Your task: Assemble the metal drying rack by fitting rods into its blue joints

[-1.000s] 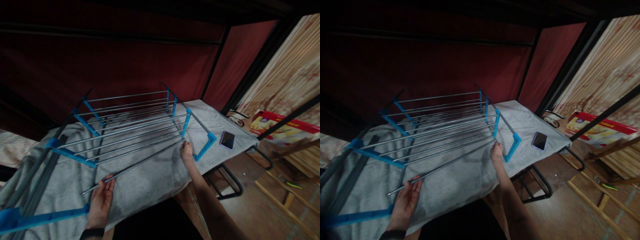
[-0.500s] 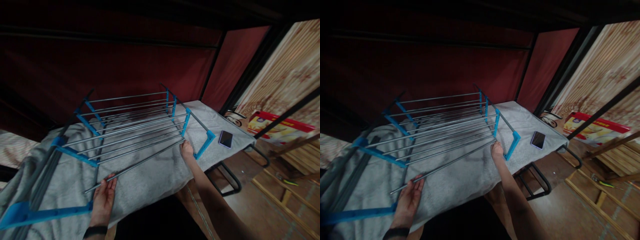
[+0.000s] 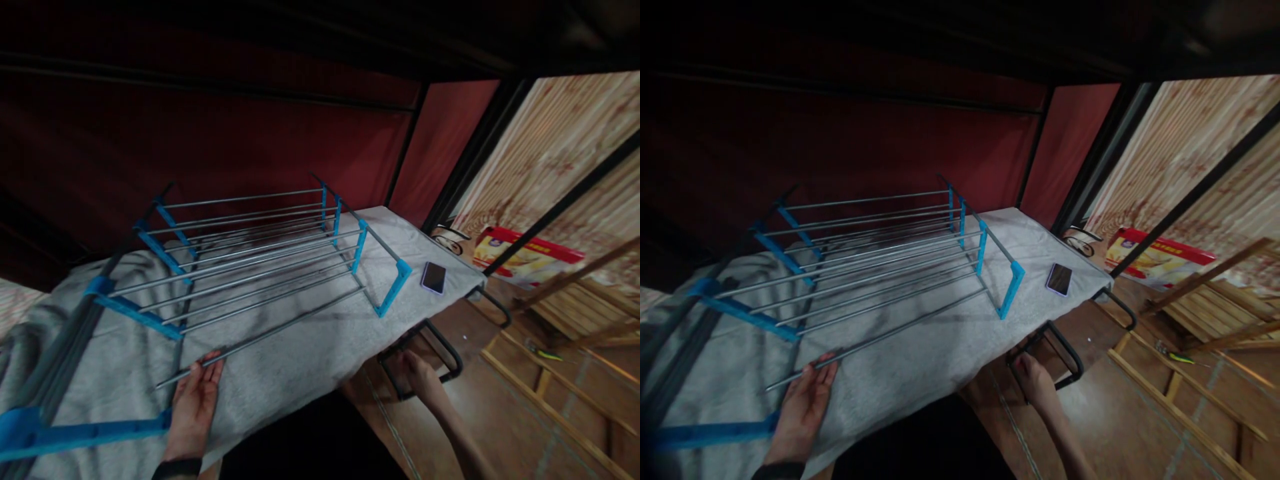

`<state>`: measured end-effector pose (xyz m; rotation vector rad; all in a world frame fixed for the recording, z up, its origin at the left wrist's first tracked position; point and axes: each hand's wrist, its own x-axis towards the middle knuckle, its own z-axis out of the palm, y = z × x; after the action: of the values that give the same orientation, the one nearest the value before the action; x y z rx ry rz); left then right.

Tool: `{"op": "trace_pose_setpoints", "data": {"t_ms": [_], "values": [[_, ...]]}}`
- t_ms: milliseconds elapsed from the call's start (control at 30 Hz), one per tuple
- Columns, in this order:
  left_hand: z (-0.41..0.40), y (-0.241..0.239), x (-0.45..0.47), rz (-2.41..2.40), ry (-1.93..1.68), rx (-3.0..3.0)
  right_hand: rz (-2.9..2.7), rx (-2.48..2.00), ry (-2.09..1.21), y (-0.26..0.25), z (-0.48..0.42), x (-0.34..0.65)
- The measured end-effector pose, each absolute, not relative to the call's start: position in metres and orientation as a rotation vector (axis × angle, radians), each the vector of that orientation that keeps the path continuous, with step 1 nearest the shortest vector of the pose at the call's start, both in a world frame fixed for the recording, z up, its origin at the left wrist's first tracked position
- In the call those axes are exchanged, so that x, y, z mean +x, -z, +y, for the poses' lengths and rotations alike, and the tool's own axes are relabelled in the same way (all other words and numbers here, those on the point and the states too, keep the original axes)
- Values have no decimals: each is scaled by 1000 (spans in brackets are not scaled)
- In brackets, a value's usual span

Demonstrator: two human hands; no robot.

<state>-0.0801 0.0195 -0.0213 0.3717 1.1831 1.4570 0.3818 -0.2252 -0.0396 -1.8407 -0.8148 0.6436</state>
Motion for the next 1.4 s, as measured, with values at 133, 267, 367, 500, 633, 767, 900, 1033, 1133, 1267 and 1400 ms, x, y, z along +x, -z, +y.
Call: {"op": "trace_pose_setpoints", "data": {"t_ms": [133,267,367,500,633,767,900,1033,1133,1267,1400], "values": [[16,13,-80,1150,-1429,335,-759,-1629,-871,40,-173,354],[15,-6,-77,1140,-1378,192,-492,-1233,-1211,34,-102,318],[15,-17,-73,1133,-1347,131,-375,-956,-1392,31,-65,304],[10,-15,-65,1121,-1312,126,-274,-899,-1517,34,-37,305],[-3,-5,-59,1129,-1303,152,-218,-997,-1569,42,-25,316],[-10,1,-60,1172,-1305,204,-195,-1107,-1588,48,-23,327],[-6,5,-64,1276,-1366,315,-152,-1171,-1570,52,-24,332],[-1,11,-71,1462,-1439,530,-127,-1111,-1549,58,-27,334],[-1,12,-77,1645,-1426,761,-133,-1066,-1525,64,-31,335],[-8,9,-81,1755,-1342,1085,-137,-1027,-1504,67,-35,336],[-20,17,-80,1963,-1113,1482,-157,-1035,-1511,66,-36,335]]}}
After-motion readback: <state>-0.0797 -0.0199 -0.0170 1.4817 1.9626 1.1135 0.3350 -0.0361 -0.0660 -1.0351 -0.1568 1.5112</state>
